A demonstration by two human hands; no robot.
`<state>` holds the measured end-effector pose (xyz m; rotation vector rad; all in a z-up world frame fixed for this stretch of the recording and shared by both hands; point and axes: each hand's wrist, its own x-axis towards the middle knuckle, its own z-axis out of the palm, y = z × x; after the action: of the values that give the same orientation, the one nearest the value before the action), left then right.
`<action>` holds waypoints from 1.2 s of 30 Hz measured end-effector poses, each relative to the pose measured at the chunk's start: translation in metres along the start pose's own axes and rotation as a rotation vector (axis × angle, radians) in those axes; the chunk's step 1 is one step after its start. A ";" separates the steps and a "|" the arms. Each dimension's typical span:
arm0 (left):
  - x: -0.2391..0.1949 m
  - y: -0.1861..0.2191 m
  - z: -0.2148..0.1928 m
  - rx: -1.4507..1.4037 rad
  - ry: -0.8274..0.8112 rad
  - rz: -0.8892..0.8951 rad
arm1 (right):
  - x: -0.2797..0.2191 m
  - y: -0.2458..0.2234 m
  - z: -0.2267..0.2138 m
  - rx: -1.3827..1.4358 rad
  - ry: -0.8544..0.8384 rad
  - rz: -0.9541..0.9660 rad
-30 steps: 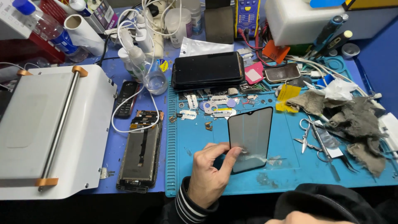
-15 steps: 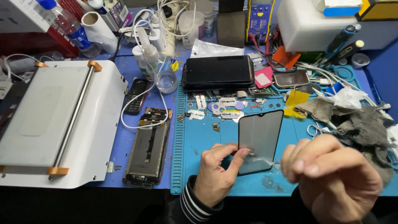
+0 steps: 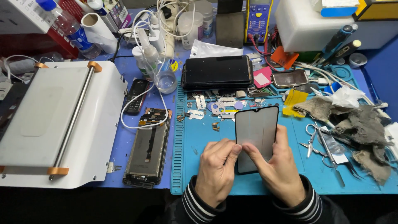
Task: The recorder is preparing and cleaning a smartphone screen component on a repair workbench.
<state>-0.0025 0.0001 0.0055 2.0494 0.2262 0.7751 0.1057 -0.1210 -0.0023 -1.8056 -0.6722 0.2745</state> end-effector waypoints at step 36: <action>0.001 0.002 -0.001 -0.053 0.064 0.052 | -0.003 -0.012 -0.004 0.117 -0.010 -0.082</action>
<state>-0.0031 0.0003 0.0080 1.9894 0.1869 0.8711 0.1015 -0.1234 0.0094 -1.6624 -0.7208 0.2632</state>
